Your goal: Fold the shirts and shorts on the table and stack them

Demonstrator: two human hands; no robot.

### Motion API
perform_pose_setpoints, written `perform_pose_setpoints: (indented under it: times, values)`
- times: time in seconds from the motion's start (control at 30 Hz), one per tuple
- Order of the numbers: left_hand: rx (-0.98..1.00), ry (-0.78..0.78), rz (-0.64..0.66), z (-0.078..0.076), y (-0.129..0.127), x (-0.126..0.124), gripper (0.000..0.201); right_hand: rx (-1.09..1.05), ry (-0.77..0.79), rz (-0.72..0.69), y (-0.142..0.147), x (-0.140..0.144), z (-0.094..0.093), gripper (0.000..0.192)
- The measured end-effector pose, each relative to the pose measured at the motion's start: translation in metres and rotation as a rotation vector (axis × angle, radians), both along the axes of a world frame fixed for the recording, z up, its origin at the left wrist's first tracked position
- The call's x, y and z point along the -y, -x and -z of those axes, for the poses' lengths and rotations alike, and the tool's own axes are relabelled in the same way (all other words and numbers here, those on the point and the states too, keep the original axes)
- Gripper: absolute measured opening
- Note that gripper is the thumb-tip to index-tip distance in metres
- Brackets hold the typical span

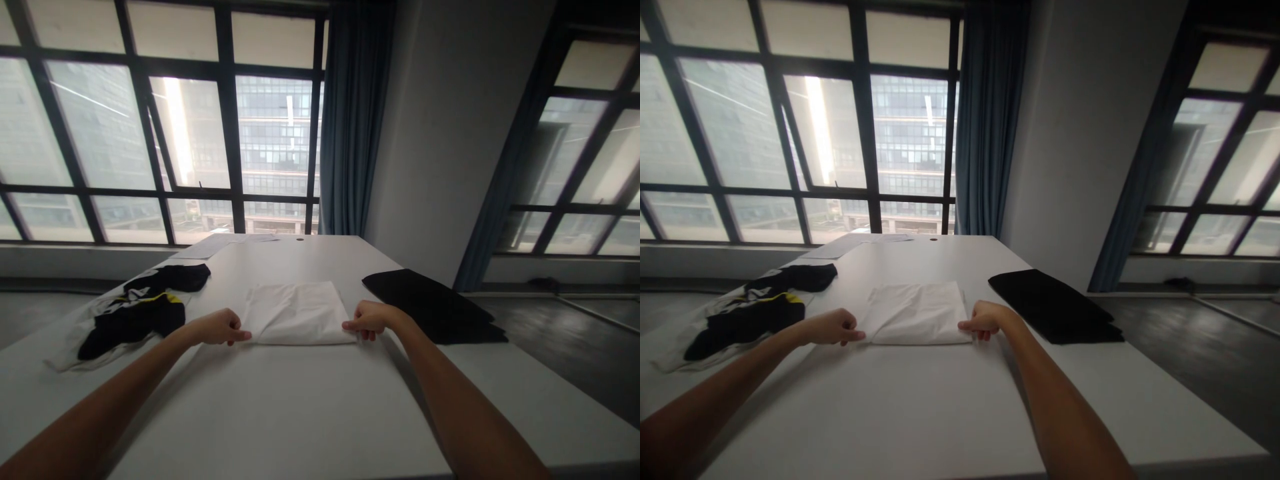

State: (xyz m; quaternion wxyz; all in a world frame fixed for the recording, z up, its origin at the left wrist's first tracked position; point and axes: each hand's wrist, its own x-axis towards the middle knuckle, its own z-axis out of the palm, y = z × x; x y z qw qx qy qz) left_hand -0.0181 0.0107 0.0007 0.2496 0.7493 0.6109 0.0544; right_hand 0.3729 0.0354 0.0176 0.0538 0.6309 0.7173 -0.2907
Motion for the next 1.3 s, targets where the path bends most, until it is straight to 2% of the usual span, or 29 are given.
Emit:
perform_pose_setpoints:
  times: [0.2, 0.43, 0.53, 0.63, 0.8, 0.9, 1.0, 1.13, 1.17, 1.2, 1.27, 1.3]
  values:
    - [0.138, -0.027, -0.065, 0.01, 0.007, 0.002, 0.056, -0.087, 0.052, -0.011, 0.003, -0.002, 0.007, 0.04]
    - [0.1, -0.009, -0.017, 0.005, 0.027, -0.001, 0.052, -0.145, 0.075, -0.054, -0.007, -0.004, 0.006, 0.047]
    - [0.089, 0.012, 0.001, 0.004, 0.035, -0.003, 0.052, -0.153, 0.039, -0.054, -0.012, -0.005, 0.006, 0.049]
    - [0.092, 0.007, 0.017, 0.005, 0.035, -0.002, 0.053, -0.16, 0.026, -0.071, -0.012, -0.005, 0.005, 0.051]
    - [0.068, -0.01, 0.08, 0.012, 0.026, 0.0, 0.047, -0.184, 0.15, -0.126, -0.009, -0.003, 0.003, 0.054]
    - [0.049, -0.033, 0.081, 0.015, 0.027, -0.002, 0.048, -0.186, 0.15, -0.124, -0.008, -0.003, 0.005, 0.051]
    - [0.072, -0.008, 0.081, 0.012, 0.032, -0.003, 0.051, -0.172, 0.116, -0.118, -0.011, -0.003, 0.006, 0.047]
    - [-0.007, 0.077, 0.12, -0.001, 0.034, 0.001, 0.052, 0.001, 0.187, -0.078, -0.011, -0.001, 0.002, 0.044]
    - [-0.031, 0.032, 0.088, -0.004, 0.031, 0.001, 0.054, 0.043, 0.145, -0.064, -0.008, 0.0, -0.001, 0.044]
    - [-0.045, -0.065, 0.035, -0.006, 0.025, 0.001, 0.057, 0.073, 0.036, -0.046, -0.003, 0.0, -0.002, 0.043]
    - [-0.03, -0.351, -0.044, -0.003, 0.006, 0.0, 0.064, 0.079, -0.341, 0.006, 0.014, -0.001, -0.002, 0.044]
    - [-0.01, -0.487, -0.043, 0.002, -0.006, -0.002, 0.066, 0.05, -0.541, 0.012, 0.025, -0.002, 0.002, 0.046]
